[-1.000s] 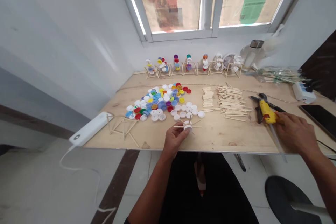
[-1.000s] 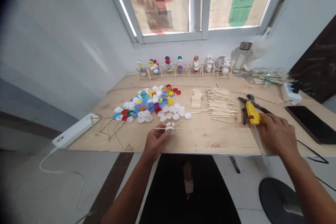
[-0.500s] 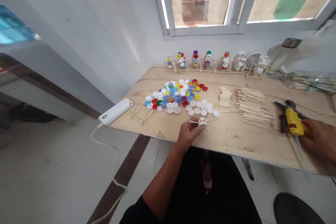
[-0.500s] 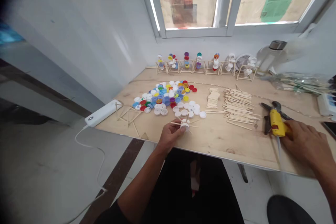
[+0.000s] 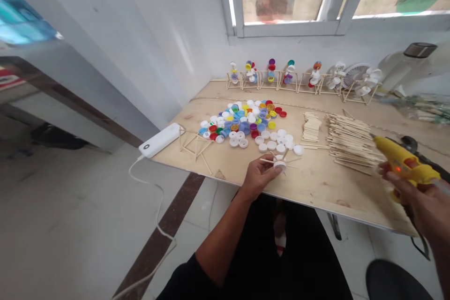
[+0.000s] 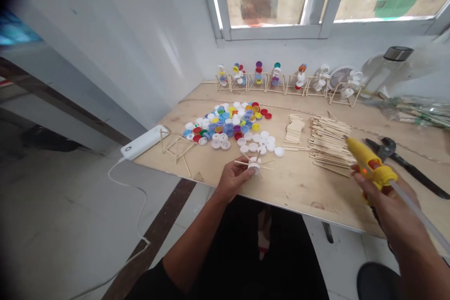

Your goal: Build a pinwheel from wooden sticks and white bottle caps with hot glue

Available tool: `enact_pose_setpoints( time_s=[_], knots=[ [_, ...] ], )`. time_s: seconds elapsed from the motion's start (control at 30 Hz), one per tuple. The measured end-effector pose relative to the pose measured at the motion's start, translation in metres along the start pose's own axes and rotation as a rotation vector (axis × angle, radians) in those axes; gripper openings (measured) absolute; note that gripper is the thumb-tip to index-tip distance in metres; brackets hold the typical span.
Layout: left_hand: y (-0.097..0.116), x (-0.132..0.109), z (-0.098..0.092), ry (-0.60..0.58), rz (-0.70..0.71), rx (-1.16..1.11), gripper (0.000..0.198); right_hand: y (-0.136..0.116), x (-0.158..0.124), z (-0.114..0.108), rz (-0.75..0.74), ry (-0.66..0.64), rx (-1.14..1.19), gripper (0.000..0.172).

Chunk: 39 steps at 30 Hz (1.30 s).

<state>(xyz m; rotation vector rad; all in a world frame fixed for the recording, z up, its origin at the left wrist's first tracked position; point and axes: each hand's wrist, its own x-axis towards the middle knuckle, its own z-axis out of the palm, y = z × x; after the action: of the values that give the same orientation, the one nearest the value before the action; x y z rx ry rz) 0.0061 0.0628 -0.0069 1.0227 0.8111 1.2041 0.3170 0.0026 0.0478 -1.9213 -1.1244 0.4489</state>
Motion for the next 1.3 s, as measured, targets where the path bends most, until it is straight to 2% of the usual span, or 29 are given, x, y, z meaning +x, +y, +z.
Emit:
enact_pose_setpoints(
  time_s=[0.07,0.23,0.33,0.5,0.6,0.8,1.07,1.3],
  knots=[
    [0.001,-0.001,0.001,0.005,-0.010,-0.006,0.030,-0.014,-0.017,0.015,0.043,-0.153,0.071,0.041],
    [0.003,-0.002,0.002,0.012,-0.018,-0.002,0.032,-0.034,-0.050,0.042,-0.050,-0.230,0.181,0.041],
    [0.005,-0.002,0.002,0.008,-0.016,0.010,0.030,-0.032,-0.061,0.048,-0.120,-0.321,0.184,0.039],
    [0.006,-0.002,0.002,0.010,-0.004,0.040,0.028,-0.022,-0.072,0.053,-0.099,-0.403,0.244,0.040],
    [0.004,-0.002,0.002,0.006,-0.009,0.032,0.029,-0.022,-0.075,0.056,-0.150,-0.467,0.202,0.037],
    [0.003,-0.001,0.001,-0.011,-0.014,0.047,0.027,-0.028,-0.079,0.063,-0.285,-0.468,0.103,0.029],
    [0.003,-0.001,0.000,-0.026,0.004,0.087,0.027,-0.024,-0.087,0.072,-0.290,-0.400,0.024,0.024],
    [0.003,-0.002,0.000,-0.035,0.018,0.082,0.026,-0.026,-0.090,0.075,-0.315,-0.411,0.017,0.022]
  ],
)
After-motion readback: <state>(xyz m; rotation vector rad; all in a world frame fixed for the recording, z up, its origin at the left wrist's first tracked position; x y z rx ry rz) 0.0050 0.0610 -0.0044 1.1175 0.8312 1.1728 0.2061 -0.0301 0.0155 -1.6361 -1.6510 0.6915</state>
